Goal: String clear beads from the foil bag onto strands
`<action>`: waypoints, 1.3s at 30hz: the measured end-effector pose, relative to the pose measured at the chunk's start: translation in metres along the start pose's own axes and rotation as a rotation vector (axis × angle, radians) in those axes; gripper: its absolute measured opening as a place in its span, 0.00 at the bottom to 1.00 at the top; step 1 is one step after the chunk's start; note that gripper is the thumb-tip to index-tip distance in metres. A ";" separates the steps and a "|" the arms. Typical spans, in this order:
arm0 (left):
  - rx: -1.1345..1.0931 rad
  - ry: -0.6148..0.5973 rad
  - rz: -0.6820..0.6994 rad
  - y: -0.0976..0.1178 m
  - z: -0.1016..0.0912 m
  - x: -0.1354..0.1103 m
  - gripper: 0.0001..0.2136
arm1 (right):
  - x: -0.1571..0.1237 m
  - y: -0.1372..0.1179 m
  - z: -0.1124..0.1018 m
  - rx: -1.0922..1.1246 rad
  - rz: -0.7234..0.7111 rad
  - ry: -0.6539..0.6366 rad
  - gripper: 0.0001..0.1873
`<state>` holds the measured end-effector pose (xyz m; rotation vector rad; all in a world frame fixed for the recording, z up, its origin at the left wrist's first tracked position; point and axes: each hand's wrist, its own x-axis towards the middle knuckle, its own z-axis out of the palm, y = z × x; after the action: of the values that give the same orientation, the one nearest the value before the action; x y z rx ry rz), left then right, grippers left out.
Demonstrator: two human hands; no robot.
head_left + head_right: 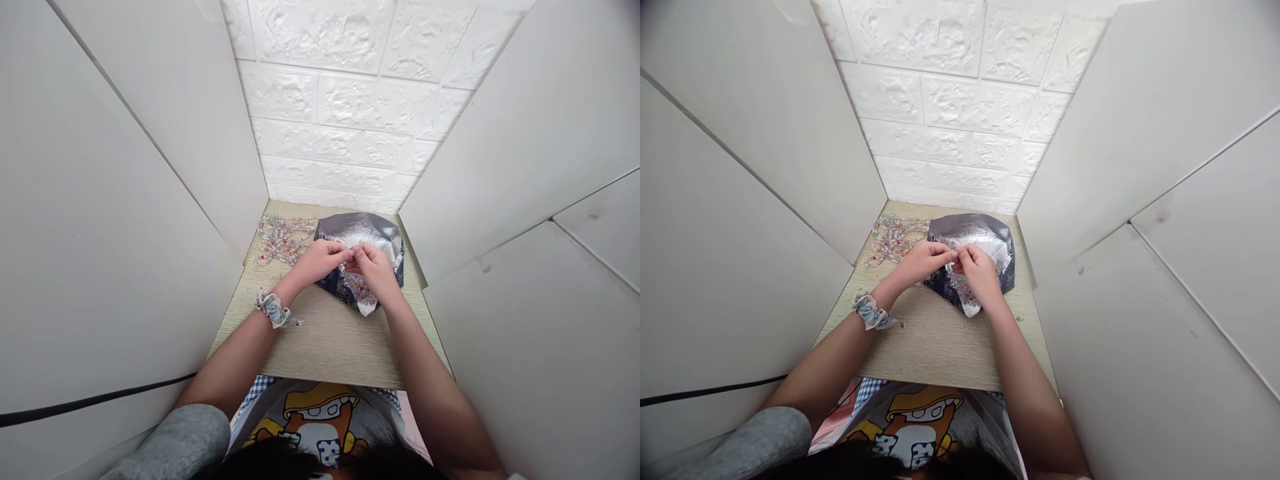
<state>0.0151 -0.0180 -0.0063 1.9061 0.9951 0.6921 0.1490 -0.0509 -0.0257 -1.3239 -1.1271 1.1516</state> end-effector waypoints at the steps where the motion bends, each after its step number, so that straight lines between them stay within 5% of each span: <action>1: 0.020 0.008 0.003 0.001 -0.001 0.000 0.17 | 0.000 0.000 0.000 -0.008 -0.002 -0.002 0.14; 15: 0.471 0.104 0.175 -0.010 0.001 0.000 0.15 | 0.002 0.005 -0.002 -0.095 -0.007 -0.012 0.14; 32: 0.650 0.130 0.336 -0.013 0.003 -0.002 0.18 | 0.002 -0.005 -0.011 0.177 0.067 0.014 0.12; 39: 0.683 0.146 0.332 -0.015 0.003 -0.001 0.18 | 0.000 -0.007 -0.014 0.047 0.066 -0.038 0.09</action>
<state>0.0110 -0.0155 -0.0204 2.6918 1.1076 0.7450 0.1623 -0.0518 -0.0178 -1.3166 -1.0843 1.2491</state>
